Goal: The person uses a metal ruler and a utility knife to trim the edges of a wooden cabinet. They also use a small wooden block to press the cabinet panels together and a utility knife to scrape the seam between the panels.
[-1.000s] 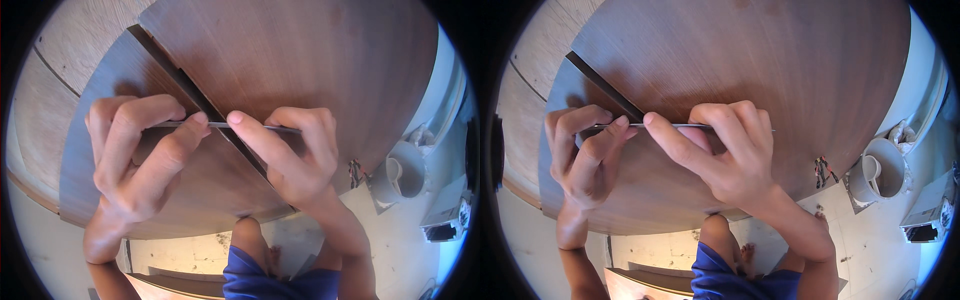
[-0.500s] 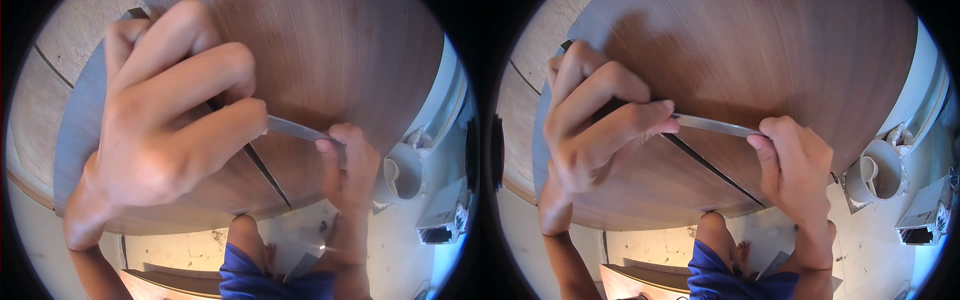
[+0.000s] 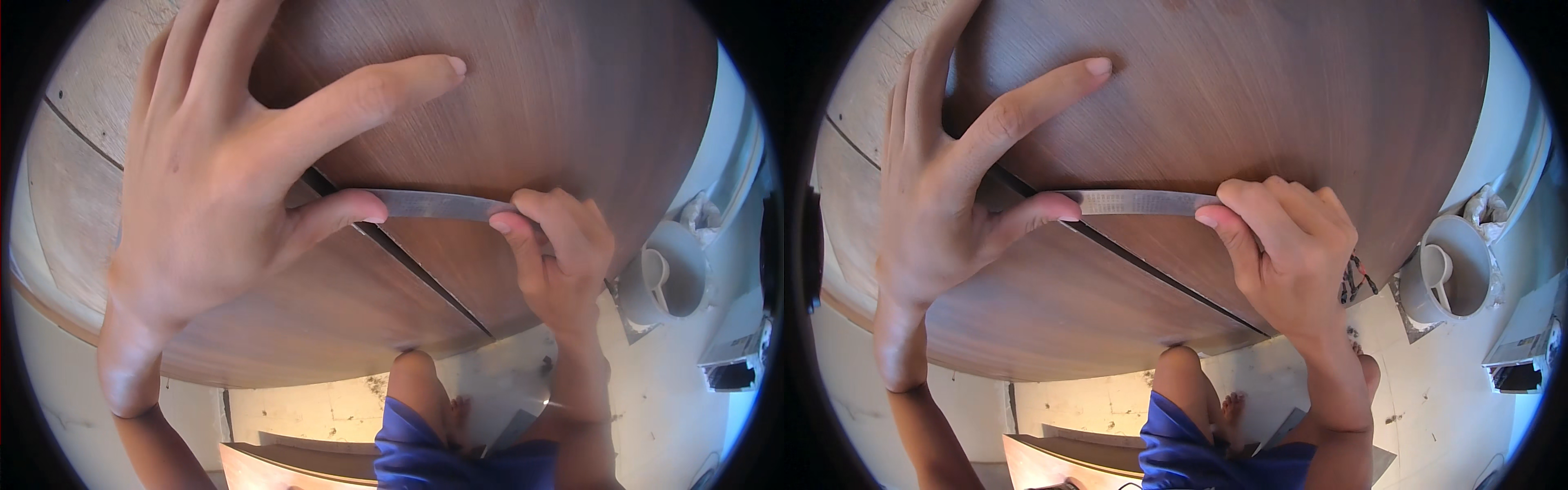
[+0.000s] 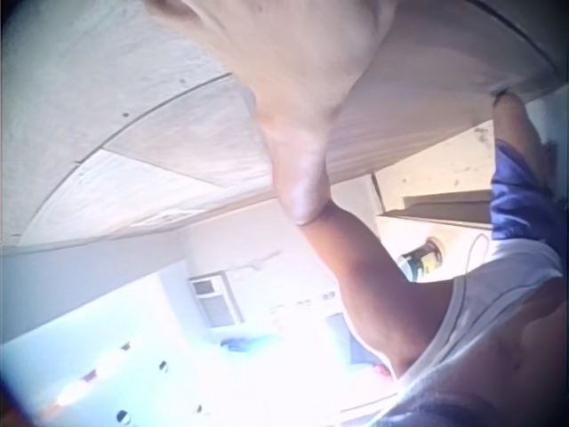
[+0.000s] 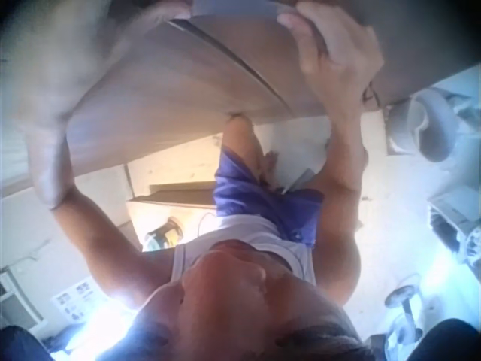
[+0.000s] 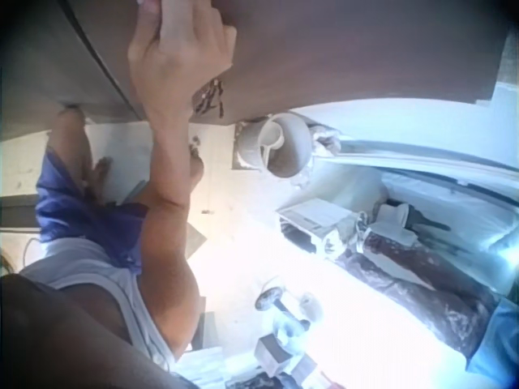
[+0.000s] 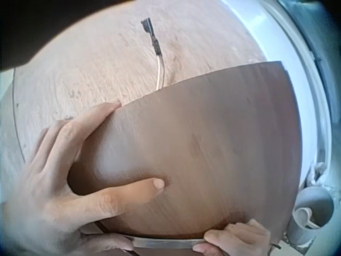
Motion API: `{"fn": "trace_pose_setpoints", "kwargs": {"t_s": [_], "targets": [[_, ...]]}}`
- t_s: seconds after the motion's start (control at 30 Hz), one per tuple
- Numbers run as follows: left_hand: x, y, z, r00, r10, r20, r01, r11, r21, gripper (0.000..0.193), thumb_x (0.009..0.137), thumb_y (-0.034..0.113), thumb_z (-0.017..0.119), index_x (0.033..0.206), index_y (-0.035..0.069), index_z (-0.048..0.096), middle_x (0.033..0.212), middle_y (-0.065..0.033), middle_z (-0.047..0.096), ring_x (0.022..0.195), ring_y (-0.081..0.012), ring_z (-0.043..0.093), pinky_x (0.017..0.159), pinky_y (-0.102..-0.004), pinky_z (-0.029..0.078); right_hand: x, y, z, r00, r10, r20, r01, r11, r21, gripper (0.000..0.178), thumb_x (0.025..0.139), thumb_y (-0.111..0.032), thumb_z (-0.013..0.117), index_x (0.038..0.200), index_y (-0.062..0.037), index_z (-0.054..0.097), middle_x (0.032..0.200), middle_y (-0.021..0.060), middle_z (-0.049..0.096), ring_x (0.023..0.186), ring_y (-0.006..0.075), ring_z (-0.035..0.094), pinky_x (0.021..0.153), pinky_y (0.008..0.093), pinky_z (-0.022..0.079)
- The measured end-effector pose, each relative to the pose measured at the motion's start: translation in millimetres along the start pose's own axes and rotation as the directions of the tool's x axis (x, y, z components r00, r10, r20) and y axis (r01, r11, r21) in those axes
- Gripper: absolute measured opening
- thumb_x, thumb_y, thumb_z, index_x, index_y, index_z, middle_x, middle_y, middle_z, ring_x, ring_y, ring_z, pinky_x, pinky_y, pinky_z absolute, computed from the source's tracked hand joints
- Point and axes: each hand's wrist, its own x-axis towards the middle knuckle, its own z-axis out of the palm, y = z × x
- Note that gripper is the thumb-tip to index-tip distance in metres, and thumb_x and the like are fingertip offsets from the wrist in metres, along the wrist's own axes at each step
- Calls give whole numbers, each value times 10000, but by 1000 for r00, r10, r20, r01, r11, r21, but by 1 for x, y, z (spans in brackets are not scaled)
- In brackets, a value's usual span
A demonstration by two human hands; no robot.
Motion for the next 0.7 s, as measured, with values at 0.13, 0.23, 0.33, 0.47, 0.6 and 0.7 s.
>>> {"fn": "trace_pose_setpoints", "kwargs": {"t_s": [0.13,0.23,0.33,0.47,0.6,0.7], "targets": [[18,29,5,997,-16,-71,13,999,-48,557,732,372,864,1239,334,635,1423,-161,492,1213,-293,564,1128,-528,403,-10,-2,5,1000,13,-5,-13,1000,2,190,860,-250,835,885,-101,720,648,-13,609,549,176,518,564,341,329],[12,54,5,986,-100,-134,68,972,-227,287,603,250,905,880,234,830,1221,-46,670,1199,-278,557,1271,-543,301,-11,1,6,1000,2,3,-2,1000,-6,194,858,-256,838,887,-104,721,642,-11,599,542,176,516,553,341,335],[-1,48,13,990,-105,-97,74,958,-278,275,600,209,912,859,220,819,1025,12,668,1036,-222,581,1284,-557,296,-12,1,2,998,19,52,-19,1000,-6,209,859,-233,840,913,-78,711,690,30,621,572,216,522,566,349,369],[-1,54,18,984,-155,-84,121,943,-311,256,615,127,916,836,198,809,835,50,630,856,-169,581,1279,-580,306,-13,2,5,999,30,14,-30,999,15,210,858,-263,840,895,-95,718,635,-8,575,537,170,510,543,329,342],[0,63,12,978,-209,-9,195,928,-318,253,625,83,920,811,203,798,779,54,589,780,-156,575,1274,-602,315,-17,3,7,999,19,26,-19,1000,10,205,858,-266,839,893,-104,719,627,-7,550,525,172,486,533,332,325],[-1,70,16,964,-267,-8,250,913,-323,257,626,74,922,794,218,791,767,57,567,764,-151,574,1276,-607,312,-18,4,7,999,21,40,-22,1000,18,201,859,-268,838,895,-112,715,614,-11,515,516,170,465,526,333,308]]}}
